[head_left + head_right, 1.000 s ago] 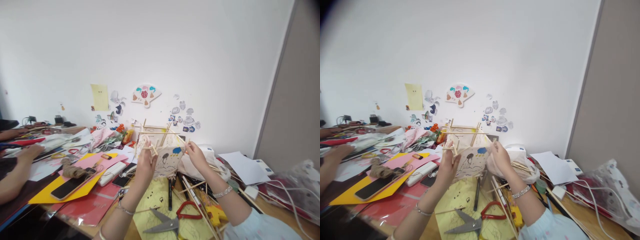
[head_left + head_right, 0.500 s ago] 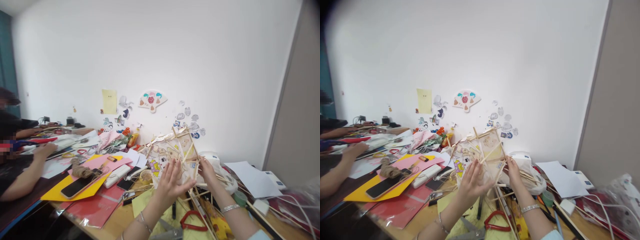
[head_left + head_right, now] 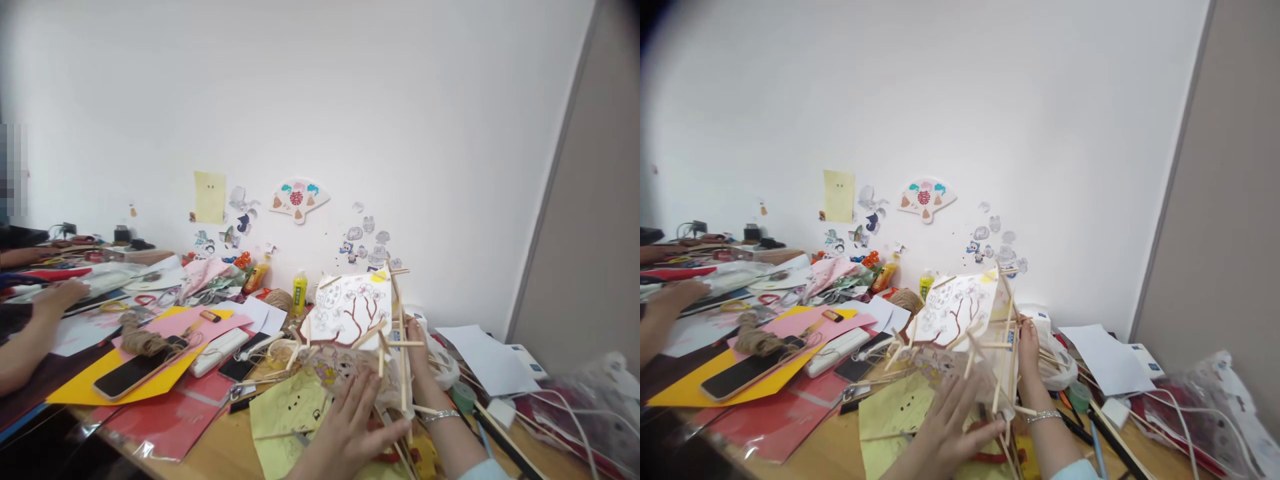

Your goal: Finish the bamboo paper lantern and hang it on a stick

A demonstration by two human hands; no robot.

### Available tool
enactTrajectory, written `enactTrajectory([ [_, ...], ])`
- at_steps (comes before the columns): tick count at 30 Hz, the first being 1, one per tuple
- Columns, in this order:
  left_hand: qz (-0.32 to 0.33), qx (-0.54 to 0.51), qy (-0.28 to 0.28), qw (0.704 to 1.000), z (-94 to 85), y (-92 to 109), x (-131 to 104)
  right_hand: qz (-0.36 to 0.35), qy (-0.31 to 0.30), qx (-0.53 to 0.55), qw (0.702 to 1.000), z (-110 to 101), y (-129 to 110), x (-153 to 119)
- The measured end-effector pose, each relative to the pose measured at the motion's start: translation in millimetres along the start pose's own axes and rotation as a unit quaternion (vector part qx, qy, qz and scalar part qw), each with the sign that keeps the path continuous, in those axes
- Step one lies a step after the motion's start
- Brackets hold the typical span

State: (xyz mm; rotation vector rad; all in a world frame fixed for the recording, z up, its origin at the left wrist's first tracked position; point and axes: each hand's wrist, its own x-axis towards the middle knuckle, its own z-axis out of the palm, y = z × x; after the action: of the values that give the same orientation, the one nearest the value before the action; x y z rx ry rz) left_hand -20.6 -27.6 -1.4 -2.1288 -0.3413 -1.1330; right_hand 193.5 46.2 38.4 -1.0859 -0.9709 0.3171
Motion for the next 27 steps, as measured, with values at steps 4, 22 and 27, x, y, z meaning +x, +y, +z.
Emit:
enactTrajectory([
  [4,-0.024,-0.026,0.041,0.999,3.8,12.8,-16.9,-0.014,0.023,-0.006,1.0,-6.5,-5.2,11.9],
  [22,-0.739,-0.568,0.159,0.326,-35.9,-69.8,-51.7,0.051,-0.063,-0.061,0.995,27.7,-60.8,39.6],
  [27,-0.677,-0.661,0.117,0.3,-47.5,-63.5,-41.4,0.083,-0.115,-0.052,0.989,29.4,-58.8,40.1],
])
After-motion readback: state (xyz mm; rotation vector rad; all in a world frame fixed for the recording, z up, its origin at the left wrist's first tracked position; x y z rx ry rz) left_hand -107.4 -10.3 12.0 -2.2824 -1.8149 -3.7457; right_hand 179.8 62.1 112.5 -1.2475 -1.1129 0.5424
